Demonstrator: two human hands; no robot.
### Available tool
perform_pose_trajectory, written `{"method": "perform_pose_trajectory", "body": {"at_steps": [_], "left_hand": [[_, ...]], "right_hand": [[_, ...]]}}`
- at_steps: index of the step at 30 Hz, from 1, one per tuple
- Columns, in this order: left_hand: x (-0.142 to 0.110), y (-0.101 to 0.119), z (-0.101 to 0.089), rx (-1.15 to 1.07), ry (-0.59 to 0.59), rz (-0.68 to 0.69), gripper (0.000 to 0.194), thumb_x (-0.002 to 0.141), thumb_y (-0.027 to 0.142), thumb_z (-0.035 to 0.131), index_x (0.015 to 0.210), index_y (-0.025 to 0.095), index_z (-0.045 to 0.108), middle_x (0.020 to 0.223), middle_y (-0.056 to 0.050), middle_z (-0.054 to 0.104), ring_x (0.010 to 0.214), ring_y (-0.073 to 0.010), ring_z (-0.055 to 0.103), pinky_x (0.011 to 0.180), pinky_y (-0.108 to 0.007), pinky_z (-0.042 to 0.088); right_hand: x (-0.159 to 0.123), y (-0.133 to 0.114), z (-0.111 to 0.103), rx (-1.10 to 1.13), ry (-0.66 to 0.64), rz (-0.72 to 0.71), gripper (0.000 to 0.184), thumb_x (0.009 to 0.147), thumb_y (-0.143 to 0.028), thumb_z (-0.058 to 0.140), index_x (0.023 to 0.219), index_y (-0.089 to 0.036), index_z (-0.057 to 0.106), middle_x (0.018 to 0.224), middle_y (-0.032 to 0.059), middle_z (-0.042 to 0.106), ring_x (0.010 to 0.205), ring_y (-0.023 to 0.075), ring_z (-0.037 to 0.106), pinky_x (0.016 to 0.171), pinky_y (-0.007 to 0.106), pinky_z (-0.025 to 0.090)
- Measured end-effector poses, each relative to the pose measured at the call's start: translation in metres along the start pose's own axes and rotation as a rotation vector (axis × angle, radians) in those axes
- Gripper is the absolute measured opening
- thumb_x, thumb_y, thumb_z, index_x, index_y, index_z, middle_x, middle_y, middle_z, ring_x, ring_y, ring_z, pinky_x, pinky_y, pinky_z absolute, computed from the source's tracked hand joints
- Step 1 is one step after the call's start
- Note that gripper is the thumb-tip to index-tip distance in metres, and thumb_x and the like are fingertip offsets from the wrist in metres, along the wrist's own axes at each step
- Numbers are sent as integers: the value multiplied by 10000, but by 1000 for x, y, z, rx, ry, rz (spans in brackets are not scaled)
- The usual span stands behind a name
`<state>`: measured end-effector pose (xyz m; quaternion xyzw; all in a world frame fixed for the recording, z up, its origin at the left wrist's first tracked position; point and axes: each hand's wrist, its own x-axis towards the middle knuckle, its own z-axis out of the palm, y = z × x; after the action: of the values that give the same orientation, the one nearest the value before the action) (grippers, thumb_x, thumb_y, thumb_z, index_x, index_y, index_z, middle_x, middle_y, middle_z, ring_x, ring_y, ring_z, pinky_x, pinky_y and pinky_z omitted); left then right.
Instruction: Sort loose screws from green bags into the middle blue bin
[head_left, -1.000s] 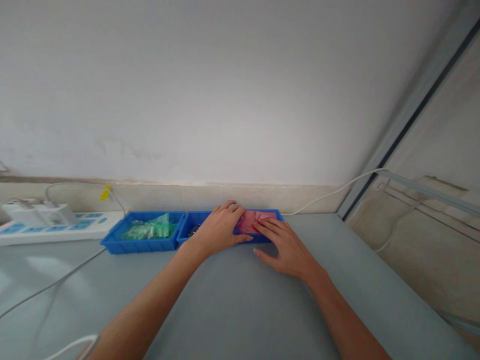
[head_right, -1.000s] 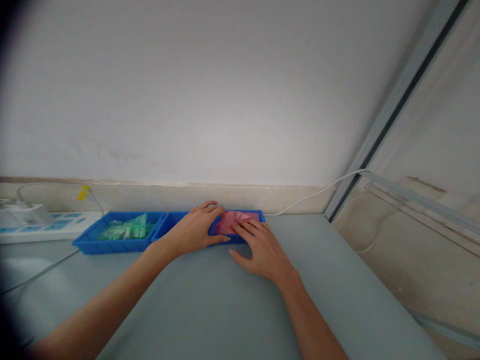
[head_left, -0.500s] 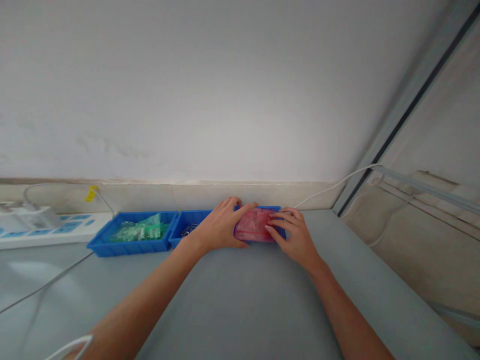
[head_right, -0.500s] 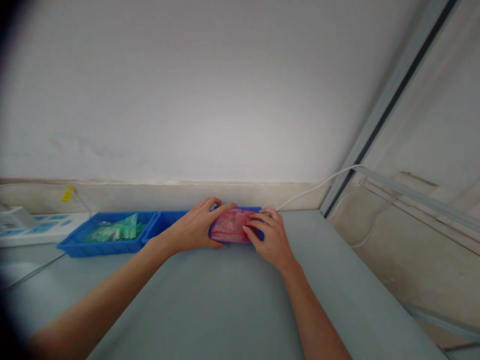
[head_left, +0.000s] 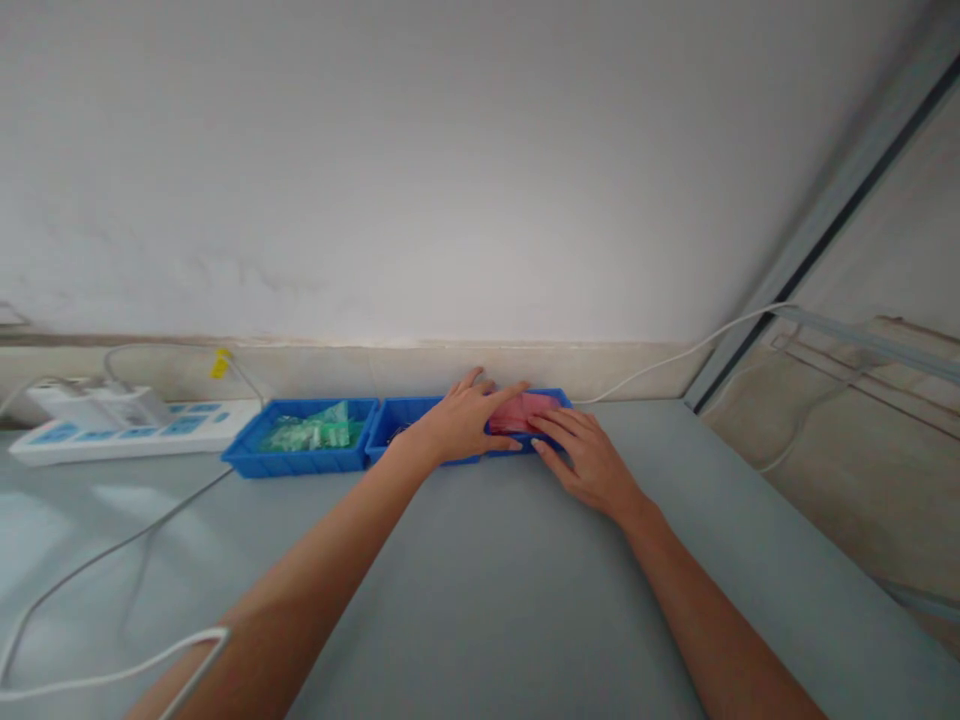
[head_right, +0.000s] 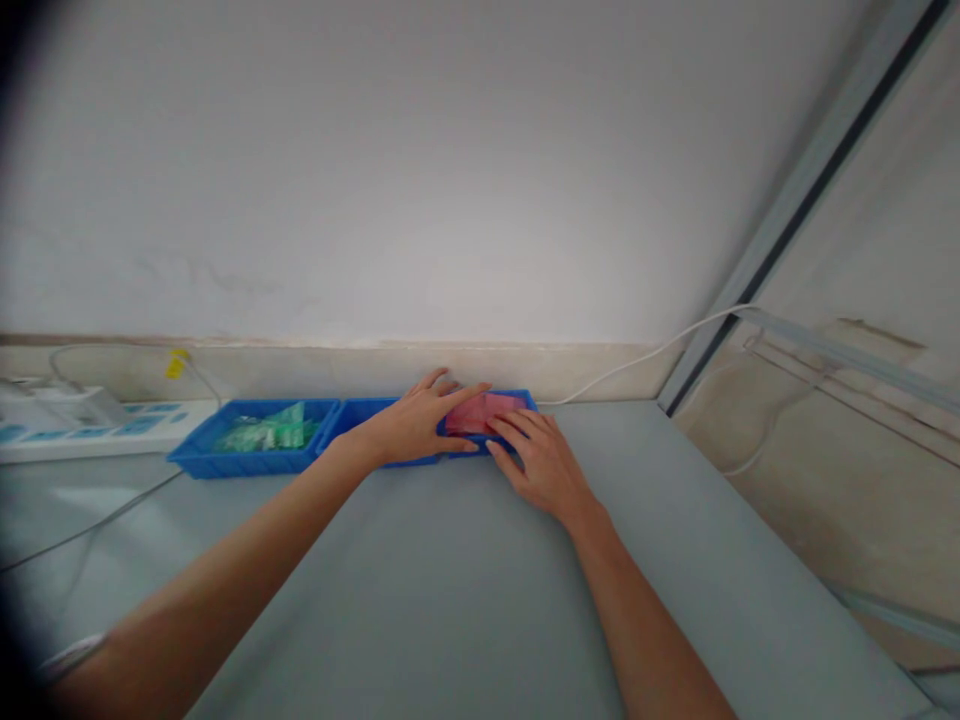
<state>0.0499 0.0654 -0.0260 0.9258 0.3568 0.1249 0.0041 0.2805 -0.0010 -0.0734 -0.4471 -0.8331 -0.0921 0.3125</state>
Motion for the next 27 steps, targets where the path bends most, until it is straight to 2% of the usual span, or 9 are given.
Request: {"method": "perform_pose_trajectory", "body": {"at_steps": [4, 8, 12, 16, 21, 24, 27], "left_hand": [[-15, 10, -5, 19, 78, -26, 775, 895, 576, 670, 1558, 281, 395, 1586, -183, 378, 1523, -429, 238, 1190, -577, 313], [-45, 16, -12, 39, 145, 4, 593, 945, 487, 637, 1473, 250, 508, 1554, -167, 416, 1521, -404, 241, 1200, -572, 326], [-80, 14, -15, 56, 225, -4, 475, 979, 425, 596, 1424, 265, 553, 1515, -142, 457, 1499, -376, 282, 1183, -584, 355], [-113, 8, -11, 76, 235, -64, 451, 991, 440, 566, 1411, 275, 565, 1502, -135, 473, 1486, -373, 308, 1182, -597, 350], [-140, -2, -3, 96, 219, -103, 514, 1003, 431, 541, 1487, 263, 495, 1522, -140, 458, 1508, -367, 266, 1206, -577, 325], [-149, -8, 2, 81, 220, -131, 531, 1009, 413, 528, 1516, 271, 457, 1520, -131, 473, 1507, -364, 274, 1199, -591, 331], [-155, -11, 8, 84, 227, -138, 535, 1015, 414, 509, 1519, 240, 456, 1509, -137, 490, 1508, -368, 278, 1203, -585, 327]], "right_hand": [[0, -3, 5, -23, -12, 52, 405, 1057, -397, 430, 1288, -171, 674, 1314, 127, 703, 1264, 292, 602, 1098, 504, 462], [2, -9, 5, -70, 26, 78, 392, 1051, -380, 442, 1300, -168, 659, 1300, 121, 711, 1307, 320, 556, 1103, 538, 440], [6, -26, 1, -96, 102, -5, 350, 1029, -326, 494, 1304, -173, 647, 1315, 117, 698, 1284, 316, 552, 1096, 527, 432], [17, -50, 1, -44, 152, -95, 289, 1011, -281, 513, 1241, -215, 674, 1232, 100, 727, 1193, 290, 597, 1056, 493, 454], [34, -70, 24, 14, 107, -103, 271, 1005, -278, 499, 1127, -190, 724, 1130, 120, 741, 1102, 288, 625, 1016, 478, 488], [37, -75, 40, 15, 54, -48, 305, 1001, -299, 500, 1196, -201, 713, 1169, 119, 736, 1139, 303, 610, 1019, 503, 478], [34, -78, 48, -41, 52, -28, 335, 1003, -308, 506, 1265, -200, 686, 1248, 117, 720, 1218, 318, 572, 1062, 527, 433]]}}
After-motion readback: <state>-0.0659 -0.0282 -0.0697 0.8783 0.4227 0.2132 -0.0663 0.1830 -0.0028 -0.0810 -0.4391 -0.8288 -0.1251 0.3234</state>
